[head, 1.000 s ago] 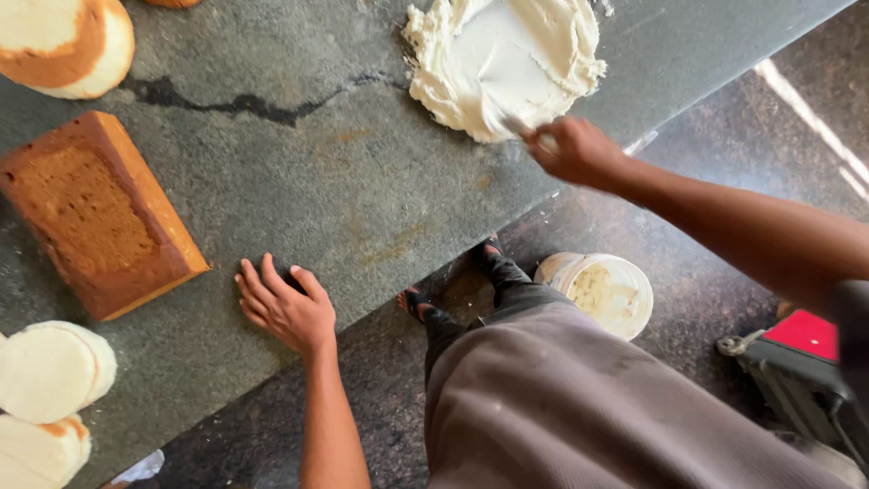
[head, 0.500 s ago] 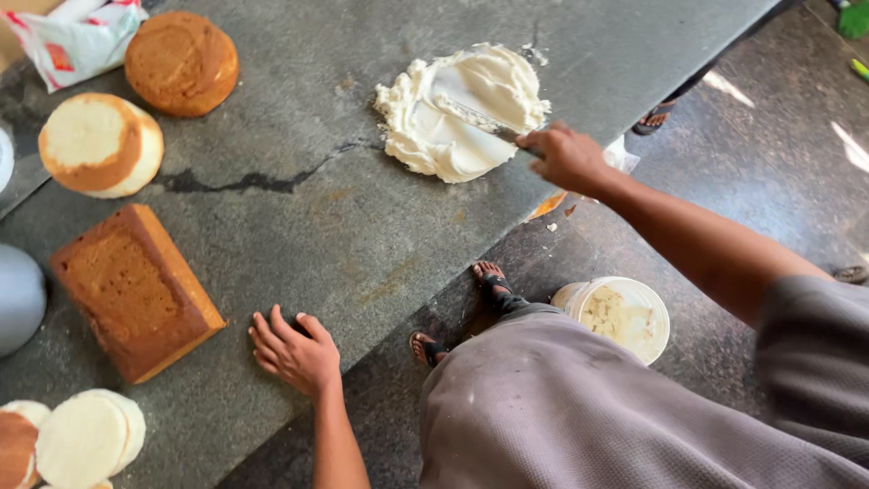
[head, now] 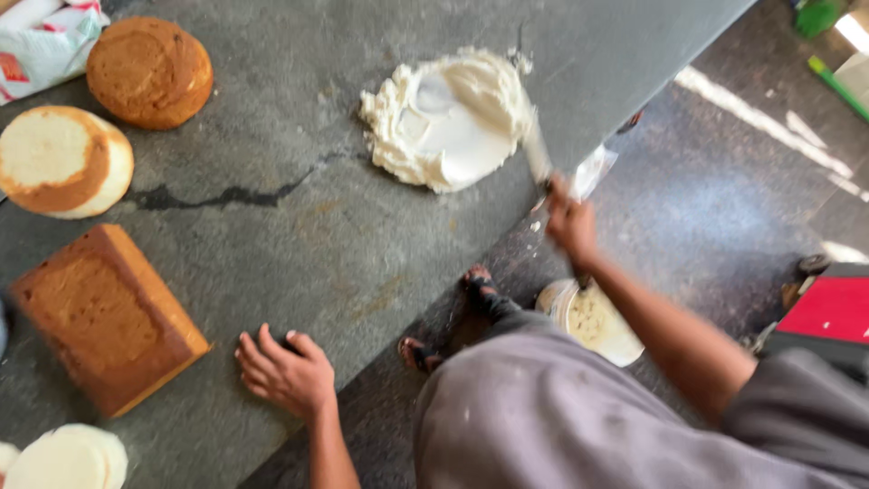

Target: The person spreads cream on a counter, moves trays of dough and muffins into a large oven, and adjusts the temperature and timer on the oven control panel.

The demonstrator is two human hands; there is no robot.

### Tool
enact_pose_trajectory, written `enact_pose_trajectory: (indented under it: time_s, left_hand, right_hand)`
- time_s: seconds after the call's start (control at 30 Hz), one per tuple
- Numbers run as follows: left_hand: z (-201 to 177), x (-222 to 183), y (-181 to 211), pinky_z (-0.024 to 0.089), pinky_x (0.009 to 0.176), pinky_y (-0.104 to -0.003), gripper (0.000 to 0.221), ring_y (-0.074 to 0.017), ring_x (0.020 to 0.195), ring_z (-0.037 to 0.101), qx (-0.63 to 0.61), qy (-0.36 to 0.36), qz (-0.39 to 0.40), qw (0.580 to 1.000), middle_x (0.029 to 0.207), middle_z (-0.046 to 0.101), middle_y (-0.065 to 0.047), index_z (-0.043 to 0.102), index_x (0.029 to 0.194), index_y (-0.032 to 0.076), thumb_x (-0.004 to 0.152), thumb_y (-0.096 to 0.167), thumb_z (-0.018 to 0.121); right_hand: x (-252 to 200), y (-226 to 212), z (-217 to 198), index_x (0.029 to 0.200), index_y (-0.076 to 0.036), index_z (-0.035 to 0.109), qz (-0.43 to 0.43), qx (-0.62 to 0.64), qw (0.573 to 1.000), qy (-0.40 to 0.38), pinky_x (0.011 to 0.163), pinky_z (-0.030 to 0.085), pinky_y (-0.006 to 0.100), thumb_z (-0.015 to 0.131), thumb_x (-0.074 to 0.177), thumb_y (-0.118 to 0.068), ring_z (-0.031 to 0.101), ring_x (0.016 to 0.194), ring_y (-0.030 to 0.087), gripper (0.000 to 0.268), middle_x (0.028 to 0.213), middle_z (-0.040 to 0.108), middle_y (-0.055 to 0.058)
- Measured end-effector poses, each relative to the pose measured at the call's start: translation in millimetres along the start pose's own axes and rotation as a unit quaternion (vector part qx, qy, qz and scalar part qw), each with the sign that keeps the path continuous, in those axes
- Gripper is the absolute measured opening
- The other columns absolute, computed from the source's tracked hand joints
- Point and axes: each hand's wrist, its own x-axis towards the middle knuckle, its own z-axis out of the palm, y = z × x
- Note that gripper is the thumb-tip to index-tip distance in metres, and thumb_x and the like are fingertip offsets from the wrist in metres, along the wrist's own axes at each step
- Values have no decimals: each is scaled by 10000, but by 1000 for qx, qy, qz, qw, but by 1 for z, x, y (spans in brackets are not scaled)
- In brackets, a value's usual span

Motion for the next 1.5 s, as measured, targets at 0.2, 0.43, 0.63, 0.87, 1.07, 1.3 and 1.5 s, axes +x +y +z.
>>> enact_pose_trajectory:
  time_s: [0.2, 0.43, 0.63, 0.87, 1.07, 1.3, 1.5]
  left_hand:
    - [3, 0, 6, 291, 1168, -621, 459, -439, 1496, 366, 3, -23, -7, 1000, 1600, 432, -236, 525, 1460, 70, 1109, 346, 416]
    - [12, -3, 0, 296, 1176, -605, 479, -423, 1502, 370, 13, -5, -13, 1000, 1607, 435, -213, 541, 1462, 77, 1095, 364, 430]
    - [12, -4, -3, 286, 1181, -612, 482, -414, 1491, 382, -32, 13, -11, 999, 1597, 439, -195, 546, 1459, 92, 1084, 376, 442]
    - [0, -3, 3, 318, 1177, -610, 442, -420, 1462, 423, -29, 32, -7, 999, 1561, 481, -210, 562, 1421, 75, 1084, 342, 459]
    - [-4, 2, 9, 325, 1172, -613, 444, -422, 1459, 428, -32, 27, -20, 999, 1556, 481, -212, 567, 1413, 71, 1073, 331, 446]
    - [-6, 4, 9, 317, 1159, -620, 455, -432, 1465, 412, -22, 10, -20, 1000, 1568, 464, -218, 558, 1431, 67, 1084, 328, 421]
    - [-8, 4, 10, 305, 1176, -627, 449, -423, 1466, 413, -13, 2, -21, 1000, 1571, 461, -214, 558, 1417, 70, 1076, 331, 427]
  right_hand:
    - [-68, -43, 69, 1418, -189, 618, -147, -125, 979, -67, 619, 523, 441, 559, 999, -166, 663, 567, 283, 424, 733, 663, 244]
    - [-27, -142, 139, 1472, -259, 600, 6, 43, 963, -268, 492, 409, 448, 593, 1037, -211, 493, 513, 260, 438, 781, 636, 314]
    - [0, -149, 56, 1442, -365, 560, -185, -221, 950, -119, 369, 439, 317, 441, 1082, -211, 482, 461, 227, 410, 1275, 657, 84]
    - [71, -80, -21, 1391, -243, 687, -275, -121, 951, -79, 522, 549, 207, 674, 950, -102, 646, 666, 38, 463, 1109, 740, 99]
    - [32, -110, 16, 1487, -184, 584, -117, -16, 990, -80, 424, 391, 283, 618, 1006, -147, 477, 487, 75, 484, 809, 756, 81]
    - [61, -81, 145, 1380, -150, 670, -290, -127, 948, 33, 741, 569, 457, 653, 967, -158, 744, 832, 354, 413, 972, 731, 247]
    - [2, -103, 128, 1423, -204, 621, -205, -201, 954, -86, 767, 498, 539, 599, 959, -223, 664, 787, 478, 465, 816, 659, 309]
